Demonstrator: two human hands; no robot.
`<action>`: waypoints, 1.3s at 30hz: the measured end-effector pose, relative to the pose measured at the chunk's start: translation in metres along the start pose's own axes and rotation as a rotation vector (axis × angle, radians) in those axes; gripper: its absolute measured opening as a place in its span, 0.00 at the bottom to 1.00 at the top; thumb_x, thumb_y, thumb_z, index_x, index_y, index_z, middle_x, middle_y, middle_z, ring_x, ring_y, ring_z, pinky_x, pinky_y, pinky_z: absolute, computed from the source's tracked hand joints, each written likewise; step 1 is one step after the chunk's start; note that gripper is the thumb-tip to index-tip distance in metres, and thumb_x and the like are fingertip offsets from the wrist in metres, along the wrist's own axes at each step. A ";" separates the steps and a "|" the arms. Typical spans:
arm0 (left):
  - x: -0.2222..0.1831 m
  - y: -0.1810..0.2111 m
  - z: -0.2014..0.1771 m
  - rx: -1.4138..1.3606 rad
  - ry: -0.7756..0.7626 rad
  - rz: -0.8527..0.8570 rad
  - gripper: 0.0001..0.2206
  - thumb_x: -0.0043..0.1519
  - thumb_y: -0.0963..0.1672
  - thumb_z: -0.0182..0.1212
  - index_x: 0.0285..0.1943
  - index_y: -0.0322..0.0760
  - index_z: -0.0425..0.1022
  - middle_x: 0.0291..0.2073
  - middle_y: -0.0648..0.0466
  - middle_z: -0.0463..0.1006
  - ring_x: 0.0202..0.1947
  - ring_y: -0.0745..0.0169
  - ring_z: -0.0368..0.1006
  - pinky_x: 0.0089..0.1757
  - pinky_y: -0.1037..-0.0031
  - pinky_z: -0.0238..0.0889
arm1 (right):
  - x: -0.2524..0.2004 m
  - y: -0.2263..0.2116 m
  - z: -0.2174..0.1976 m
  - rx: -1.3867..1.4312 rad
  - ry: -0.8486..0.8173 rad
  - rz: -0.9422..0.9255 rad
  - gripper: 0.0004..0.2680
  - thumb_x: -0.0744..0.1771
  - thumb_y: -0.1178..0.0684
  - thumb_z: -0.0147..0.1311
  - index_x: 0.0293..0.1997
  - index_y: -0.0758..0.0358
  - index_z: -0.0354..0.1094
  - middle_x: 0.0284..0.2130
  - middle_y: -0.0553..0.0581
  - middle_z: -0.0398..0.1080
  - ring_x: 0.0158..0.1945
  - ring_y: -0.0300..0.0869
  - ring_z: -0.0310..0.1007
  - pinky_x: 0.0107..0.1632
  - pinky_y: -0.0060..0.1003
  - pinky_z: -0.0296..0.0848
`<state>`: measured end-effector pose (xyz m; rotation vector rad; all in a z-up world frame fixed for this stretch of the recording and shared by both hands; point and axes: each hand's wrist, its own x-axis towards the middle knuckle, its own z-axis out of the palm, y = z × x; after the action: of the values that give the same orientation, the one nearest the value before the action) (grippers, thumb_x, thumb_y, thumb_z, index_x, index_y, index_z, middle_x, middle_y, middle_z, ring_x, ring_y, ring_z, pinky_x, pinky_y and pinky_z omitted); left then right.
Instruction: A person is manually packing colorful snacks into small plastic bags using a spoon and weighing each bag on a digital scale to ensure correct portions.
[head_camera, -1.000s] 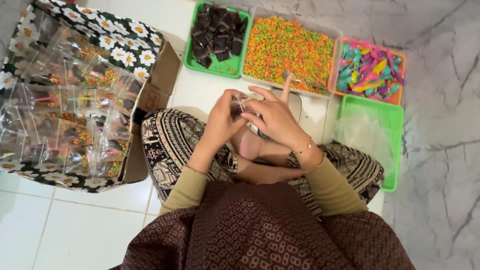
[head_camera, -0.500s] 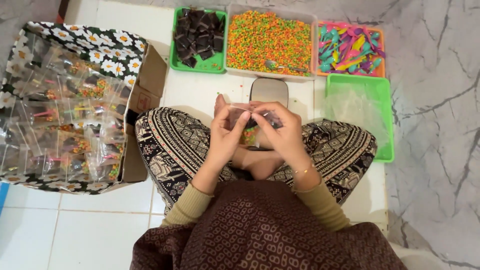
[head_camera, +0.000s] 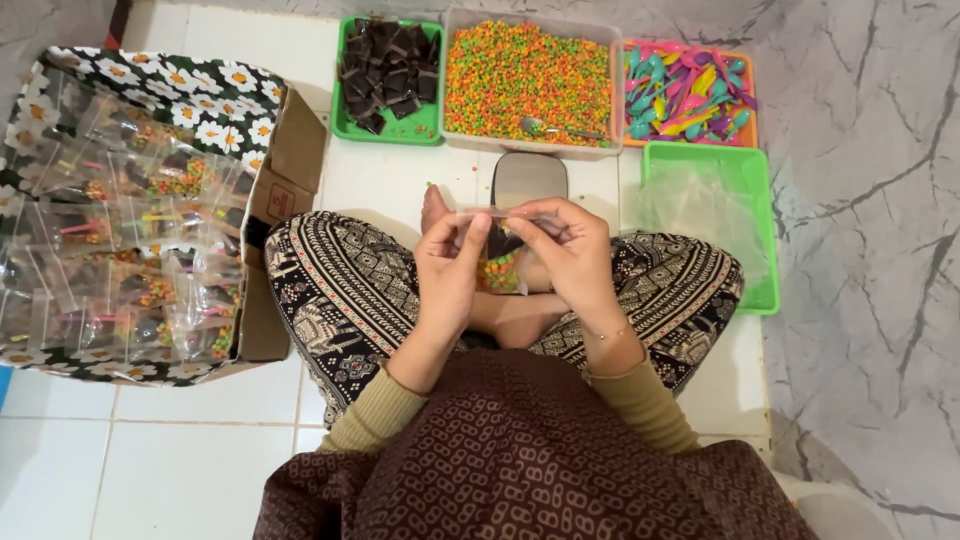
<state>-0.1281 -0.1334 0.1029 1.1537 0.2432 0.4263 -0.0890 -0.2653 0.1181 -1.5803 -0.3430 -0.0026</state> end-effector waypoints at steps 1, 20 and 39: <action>0.000 0.002 0.000 -0.001 0.001 -0.002 0.03 0.65 0.42 0.67 0.41 0.38 0.81 0.28 0.61 0.77 0.34 0.79 0.68 0.39 0.86 0.64 | 0.000 0.001 0.000 -0.002 0.000 0.002 0.04 0.67 0.62 0.62 0.44 0.68 0.76 0.38 0.61 0.80 0.44 0.39 0.79 0.51 0.37 0.79; 0.008 0.019 -0.005 0.167 -0.120 0.189 0.02 0.62 0.39 0.68 0.42 0.36 0.83 0.35 0.52 0.81 0.42 0.66 0.73 0.48 0.70 0.67 | 0.002 0.014 0.001 -0.010 0.013 0.021 0.04 0.66 0.61 0.65 0.41 0.68 0.78 0.31 0.59 0.80 0.39 0.35 0.78 0.44 0.32 0.79; 0.018 -0.026 -0.036 0.134 -0.180 0.145 0.03 0.60 0.39 0.70 0.41 0.35 0.83 0.33 0.51 0.81 0.40 0.69 0.74 0.45 0.75 0.71 | 0.001 0.023 -0.006 -0.245 -0.003 -0.047 0.03 0.65 0.61 0.69 0.38 0.66 0.80 0.27 0.57 0.76 0.36 0.36 0.76 0.41 0.32 0.76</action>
<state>-0.1215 -0.1041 0.0654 1.3385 0.0315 0.4352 -0.0819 -0.2711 0.0957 -1.8139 -0.3936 -0.0804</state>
